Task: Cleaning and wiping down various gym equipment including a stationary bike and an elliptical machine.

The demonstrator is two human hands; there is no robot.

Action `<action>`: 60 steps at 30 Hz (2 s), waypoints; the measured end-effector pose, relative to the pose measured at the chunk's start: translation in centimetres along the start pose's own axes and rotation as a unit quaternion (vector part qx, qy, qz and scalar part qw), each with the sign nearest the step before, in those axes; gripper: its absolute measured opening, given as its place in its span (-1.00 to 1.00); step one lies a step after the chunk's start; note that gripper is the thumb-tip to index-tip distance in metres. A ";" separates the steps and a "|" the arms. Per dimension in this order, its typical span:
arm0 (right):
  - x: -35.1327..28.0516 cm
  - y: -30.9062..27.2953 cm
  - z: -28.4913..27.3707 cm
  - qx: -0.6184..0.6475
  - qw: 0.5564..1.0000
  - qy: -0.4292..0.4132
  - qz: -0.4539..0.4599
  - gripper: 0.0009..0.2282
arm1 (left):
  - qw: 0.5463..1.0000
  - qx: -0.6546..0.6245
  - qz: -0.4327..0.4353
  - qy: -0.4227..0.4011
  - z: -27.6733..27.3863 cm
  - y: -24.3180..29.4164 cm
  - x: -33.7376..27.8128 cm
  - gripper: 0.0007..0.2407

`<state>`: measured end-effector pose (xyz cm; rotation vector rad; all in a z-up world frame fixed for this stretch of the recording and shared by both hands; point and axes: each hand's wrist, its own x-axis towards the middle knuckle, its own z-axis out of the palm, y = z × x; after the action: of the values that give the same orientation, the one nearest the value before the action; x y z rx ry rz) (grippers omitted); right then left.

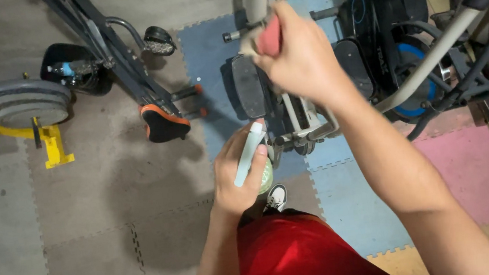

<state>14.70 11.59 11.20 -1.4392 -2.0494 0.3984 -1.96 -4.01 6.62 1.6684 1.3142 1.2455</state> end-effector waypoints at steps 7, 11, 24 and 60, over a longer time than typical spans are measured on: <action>1.2 4.7 0.5 0.369 0.915 -0.160 -0.027 -0.66 | 1.000 -0.027 -0.004 0.005 -0.1 0.7 0.7 -0.73; -2.4 0.8 -0.2 0.041 0.999 -0.024 0.019 -0.49 | 0.998 -0.026 -0.049 -0.021 -0.7 0.5 0.9 -0.71; 1.9 1.7 -0.4 0.150 0.985 -0.079 -0.021 -0.63 | 1.000 -0.014 -0.020 0.003 -1.2 0.1 0.3 -0.71; 3.6 -0.6 0.5 0.290 0.956 -0.048 -0.018 -0.90 | 0.999 -0.002 -0.024 0.033 -1.1 1.1 -0.1 -0.70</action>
<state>13.05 14.77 12.24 -1.0330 -1.8085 0.9779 -2.63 -4.42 7.94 1.5959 1.3833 1.2825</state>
